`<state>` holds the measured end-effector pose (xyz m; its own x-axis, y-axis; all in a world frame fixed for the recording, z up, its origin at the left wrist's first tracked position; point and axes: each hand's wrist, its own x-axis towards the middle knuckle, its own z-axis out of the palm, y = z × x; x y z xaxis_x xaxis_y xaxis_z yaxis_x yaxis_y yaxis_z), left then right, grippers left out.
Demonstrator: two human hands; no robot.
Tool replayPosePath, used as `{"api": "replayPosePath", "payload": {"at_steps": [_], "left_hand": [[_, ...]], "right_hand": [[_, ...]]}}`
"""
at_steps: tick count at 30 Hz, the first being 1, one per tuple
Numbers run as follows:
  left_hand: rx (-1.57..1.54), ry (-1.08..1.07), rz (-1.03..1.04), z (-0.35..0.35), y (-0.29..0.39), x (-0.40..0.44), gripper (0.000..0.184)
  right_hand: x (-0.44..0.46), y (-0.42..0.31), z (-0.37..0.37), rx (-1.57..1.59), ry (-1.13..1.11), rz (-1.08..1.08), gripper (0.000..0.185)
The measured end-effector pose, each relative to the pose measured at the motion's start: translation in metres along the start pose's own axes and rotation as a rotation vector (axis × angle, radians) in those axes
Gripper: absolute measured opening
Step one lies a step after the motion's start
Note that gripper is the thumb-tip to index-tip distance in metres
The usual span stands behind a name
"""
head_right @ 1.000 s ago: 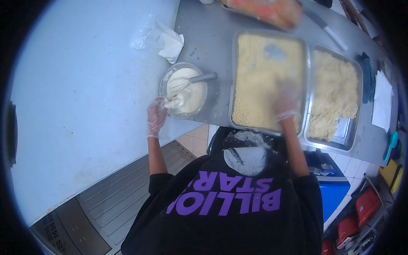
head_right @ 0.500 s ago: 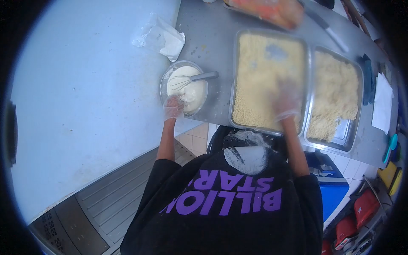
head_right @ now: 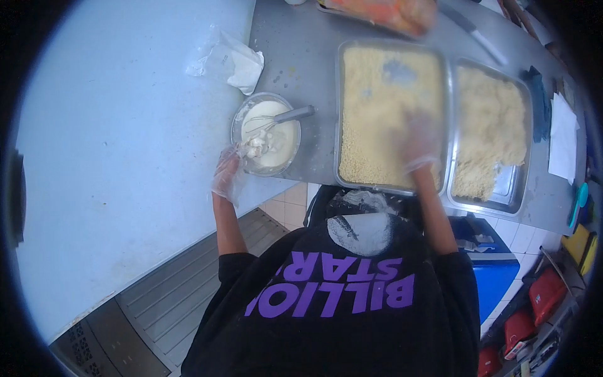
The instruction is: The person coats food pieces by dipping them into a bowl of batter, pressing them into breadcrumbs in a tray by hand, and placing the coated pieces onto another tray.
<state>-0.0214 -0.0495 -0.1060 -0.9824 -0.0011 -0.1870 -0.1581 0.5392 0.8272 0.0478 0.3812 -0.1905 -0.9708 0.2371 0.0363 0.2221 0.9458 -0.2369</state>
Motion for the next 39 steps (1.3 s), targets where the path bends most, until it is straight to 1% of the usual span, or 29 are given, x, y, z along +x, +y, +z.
{"api": "replayPosePath", "payload": {"at_steps": [2,4,5,6,7,8,9,10,11,12,13,15,16,17,18,19,21,22,24,25,27,28,29,30,31,34,36,38,39], "left_hand": [[0.017,-0.010,0.015,-0.012,-0.033,0.012,0.020],[1.129,-0.453,0.285,-0.019,-0.090,0.041,0.021],[1.129,-0.454,0.288,-0.010,-0.095,0.038,0.021],[1.139,-0.272,0.178,0.006,-0.097,0.033,0.021],[1.140,-0.089,0.069,0.016,-0.101,0.030,0.021],[1.136,-0.091,0.072,0.018,-0.104,0.027,0.021],[1.067,-0.065,0.232,0.021,-0.109,0.025,0.021],[0.993,-0.039,0.389,0.024,-0.112,0.024,0.022],[0.988,-0.042,0.391,0.027,-0.110,0.024,0.022],[1.021,-0.102,0.322,0.028,-0.104,0.025,0.024],[1.057,-0.162,0.254,0.028,-0.097,0.026,0.025],[1.043,-0.157,0.220,0.031,-0.081,0.026,0.028],[1.028,-0.146,0.182,0.032,-0.071,0.025,0.032],[1.029,-0.152,0.189,0.031,-0.061,0.024,0.032],[0.943,-0.082,0.185,0.030,-0.052,0.022,0.034],[0.856,-0.013,0.176,0.029,-0.041,0.020,0.035],[0.869,0.031,0.185,0.023,-0.019,0.017,0.035],[0.884,0.078,0.191,0.018,-0.006,0.014,0.035],[0.840,0.071,0.208,0.008,0.023,0.008,0.034],[0.792,0.057,0.237,0.004,0.038,0.007,0.034],[0.778,0.069,0.257,-0.005,0.066,0.000,0.033],[0.759,0.080,0.285,-0.008,0.078,-0.002,0.031],[0.759,0.083,0.284,-0.011,0.089,-0.004,0.031],[0.705,0.122,0.213,-0.013,0.098,-0.005,0.028],[0.650,0.160,0.143,-0.016,0.105,-0.005,0.025],[0.564,0.143,0.146,-0.028,0.114,-0.003,0.024],[0.574,0.159,0.175,-0.033,0.109,0.003,0.025],[0.584,0.176,0.209,-0.036,0.097,0.013,0.026],[0.690,0.199,0.243,-0.036,0.087,0.019,0.027]], "right_hand": [[0.000,0.000,-0.001,-0.019,-0.045,0.022,0.063],[-0.001,0.002,0.002,-0.006,-0.022,0.015,0.063],[-0.002,0.003,0.005,0.007,-0.002,0.005,0.064],[-0.003,0.003,0.009,0.005,-0.001,0.007,0.064],[-0.003,0.001,0.012,0.031,0.048,-0.018,0.065],[-0.004,0.001,0.013,0.055,0.097,-0.044,0.066],[-0.001,-0.007,0.001,0.049,0.098,-0.041,0.066],[0.004,-0.022,-0.021,0.035,-0.019,-0.047,0.069],[0.006,-0.031,-0.034,0.022,-0.137,-0.053,0.071],[0.004,-0.034,-0.026,-0.014,-0.210,-0.107,0.075],[0.006,-0.044,-0.033,-0.015,-0.209,-0.101,0.075],[0.010,-0.061,-0.046,0.010,-0.453,-0.311,0.077],[0.001,-0.058,-0.029,0.012,-0.453,-0.303,0.077],[-0.013,-0.055,0.002,0.057,-0.341,-0.418,0.074],[-0.021,-0.053,0.018,0.099,-0.226,-0.531,0.071],[-0.020,-0.052,0.016,0.099,-0.226,-0.525,0.071],[-0.013,-0.051,0.007,-0.042,-0.376,-0.529,0.062],[-0.008,-0.053,-0.009,-0.038,-0.377,-0.538,0.062],[0.002,-0.055,-0.036,-0.071,-0.453,-0.423,0.055],[0.003,-0.053,-0.031,-0.068,-0.453,-0.430,0.055],[0.006,-0.040,-0.019,-0.159,-0.351,-0.246,0.055],[0.009,-0.035,-0.017,-0.158,-0.350,-0.250,0.055],[0.012,-0.031,-0.015,-0.178,-0.346,-0.164,0.056],[0.015,-0.030,-0.017,-0.198,-0.341,-0.077,0.056],[0.016,-0.029,-0.020,-0.198,-0.339,-0.080,0.056],[0.015,-0.023,-0.024,-0.170,-0.355,-0.015,0.057],[0.012,-0.019,-0.013,-0.140,-0.271,-0.035,0.057],[0.013,-0.019,-0.014,-0.126,-0.295,-0.022,0.057],[0.014,-0.020,-0.016,-0.111,-0.321,-0.012,0.056]]}}
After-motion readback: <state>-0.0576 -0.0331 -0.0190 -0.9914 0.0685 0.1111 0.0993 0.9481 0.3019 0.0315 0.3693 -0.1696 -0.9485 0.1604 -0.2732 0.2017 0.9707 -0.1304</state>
